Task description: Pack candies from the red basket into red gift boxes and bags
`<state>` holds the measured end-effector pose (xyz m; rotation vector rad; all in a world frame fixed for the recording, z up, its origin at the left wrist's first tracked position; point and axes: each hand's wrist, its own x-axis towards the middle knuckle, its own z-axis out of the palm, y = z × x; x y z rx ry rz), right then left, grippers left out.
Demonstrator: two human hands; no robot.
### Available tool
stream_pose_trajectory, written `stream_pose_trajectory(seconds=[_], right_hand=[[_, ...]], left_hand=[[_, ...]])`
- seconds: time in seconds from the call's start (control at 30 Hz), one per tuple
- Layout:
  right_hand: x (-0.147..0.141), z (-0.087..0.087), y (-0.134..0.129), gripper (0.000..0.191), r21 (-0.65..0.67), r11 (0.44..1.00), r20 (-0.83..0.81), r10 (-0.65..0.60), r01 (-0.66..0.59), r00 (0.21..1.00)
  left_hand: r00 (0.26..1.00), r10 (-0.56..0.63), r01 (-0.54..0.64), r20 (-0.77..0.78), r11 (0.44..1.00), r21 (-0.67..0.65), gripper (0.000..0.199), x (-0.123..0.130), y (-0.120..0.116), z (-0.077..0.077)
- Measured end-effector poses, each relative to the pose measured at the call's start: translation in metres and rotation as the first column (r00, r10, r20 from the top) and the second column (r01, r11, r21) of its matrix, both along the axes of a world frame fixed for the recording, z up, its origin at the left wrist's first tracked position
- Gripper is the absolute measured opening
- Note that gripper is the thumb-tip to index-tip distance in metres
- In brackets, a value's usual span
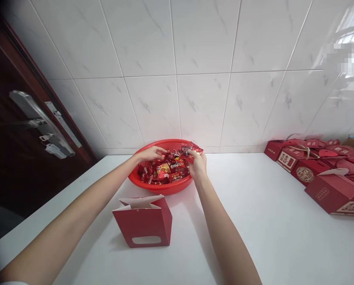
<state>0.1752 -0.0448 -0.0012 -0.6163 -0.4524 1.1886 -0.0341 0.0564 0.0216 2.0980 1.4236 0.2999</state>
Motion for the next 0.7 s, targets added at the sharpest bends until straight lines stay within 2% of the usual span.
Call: stream_pose_trajectory(seconds=[0.13,0.3,0.5,0.7], right_hand=[[0.000,0.000,0.000,0.019,0.000,1.000,-0.002,0.006,-0.006,1.000],[0.000,0.001,-0.001,0.018,0.000,1.000,-0.002,0.015,-0.015,1.000],[0.000,0.002,-0.004,0.019,0.010,0.999,0.021,0.037,-0.037,0.999],[-0.001,0.004,-0.006,0.019,0.026,0.997,0.051,0.071,-0.073,0.996]], left_hand=[[0.966,0.039,-0.019,0.255,0.996,-0.083,0.054,-0.012,-0.008,0.011],[0.885,0.082,0.003,0.457,0.983,-0.183,0.050,-0.015,-0.018,0.012],[0.805,0.118,0.034,0.581,0.969,-0.245,0.046,-0.013,-0.028,0.006],[0.772,0.082,0.061,0.630,0.978,-0.201,0.057,-0.012,-0.039,0.005]])
